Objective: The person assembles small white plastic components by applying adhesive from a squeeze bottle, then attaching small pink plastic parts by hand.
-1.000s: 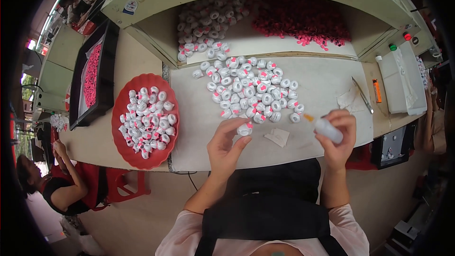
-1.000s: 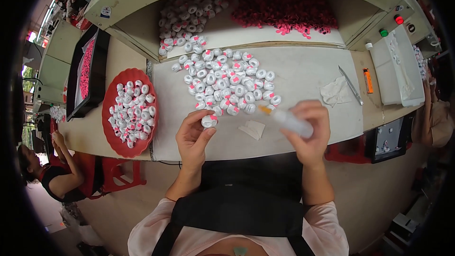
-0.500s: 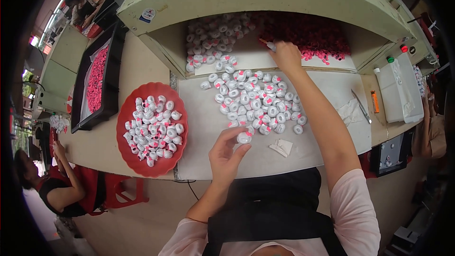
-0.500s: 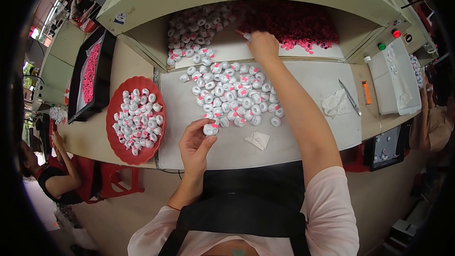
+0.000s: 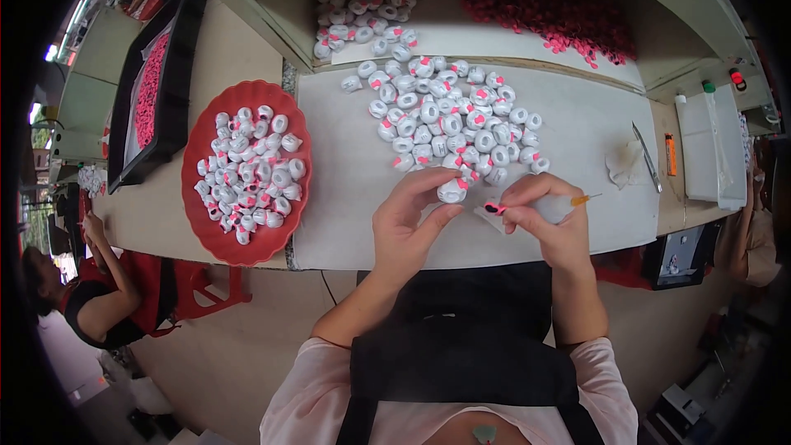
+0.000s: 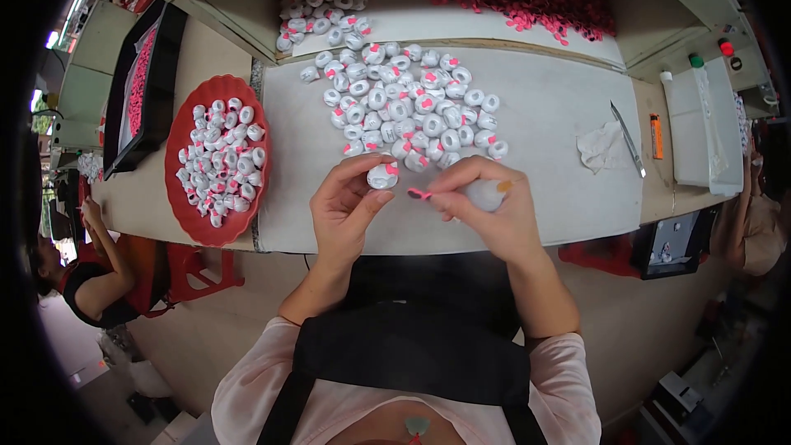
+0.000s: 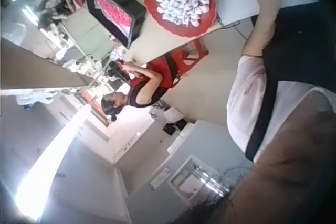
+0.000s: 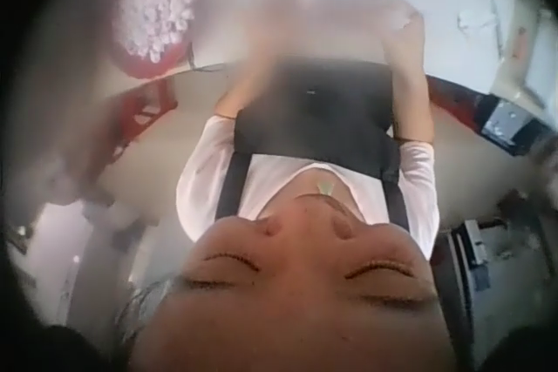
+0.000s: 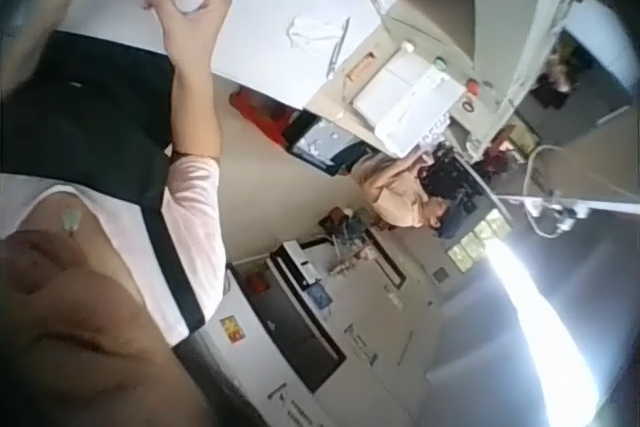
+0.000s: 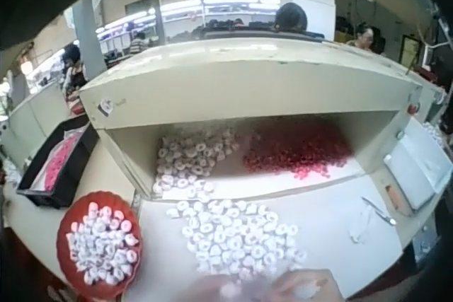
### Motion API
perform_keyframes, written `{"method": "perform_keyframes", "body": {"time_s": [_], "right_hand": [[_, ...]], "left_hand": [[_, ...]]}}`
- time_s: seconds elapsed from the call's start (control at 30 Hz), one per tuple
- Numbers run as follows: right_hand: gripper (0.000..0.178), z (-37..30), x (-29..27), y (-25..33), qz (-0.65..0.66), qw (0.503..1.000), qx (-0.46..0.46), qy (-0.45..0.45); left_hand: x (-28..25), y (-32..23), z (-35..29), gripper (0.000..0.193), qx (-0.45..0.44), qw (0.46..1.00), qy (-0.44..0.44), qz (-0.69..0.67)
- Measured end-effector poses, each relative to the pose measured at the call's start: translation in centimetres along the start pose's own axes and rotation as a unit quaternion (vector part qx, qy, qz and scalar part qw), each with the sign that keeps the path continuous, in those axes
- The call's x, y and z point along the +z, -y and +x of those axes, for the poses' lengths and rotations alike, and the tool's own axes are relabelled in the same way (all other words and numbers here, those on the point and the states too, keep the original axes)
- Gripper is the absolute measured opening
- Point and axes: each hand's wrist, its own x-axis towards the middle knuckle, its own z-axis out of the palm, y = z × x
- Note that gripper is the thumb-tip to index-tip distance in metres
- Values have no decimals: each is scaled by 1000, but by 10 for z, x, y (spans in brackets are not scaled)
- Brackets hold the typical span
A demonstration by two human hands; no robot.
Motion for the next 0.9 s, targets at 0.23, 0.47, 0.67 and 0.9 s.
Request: {"method": "perform_keyframes", "body": {"time_s": [0.23, 0.47, 0.67, 0.9], "right_hand": [[6, -21, 7, -8, 5, 1000, 16, -23], [7, -26, 5, -12, -13, 999, -7, -39], [15, -27, 9, -20, 16, 997, -25, -66], [24, -29, 10, -19, 85, 996, -37, 1]], "left_hand": [[10, -5, -1, 28, 116, 963, 85, 229], [17, -7, -7, 26, 99, 972, 106, 183], [15, -10, -10, 27, -8, 992, 126, 21], [16, -6, -15, 24, -75, 983, 134, -102]]}}
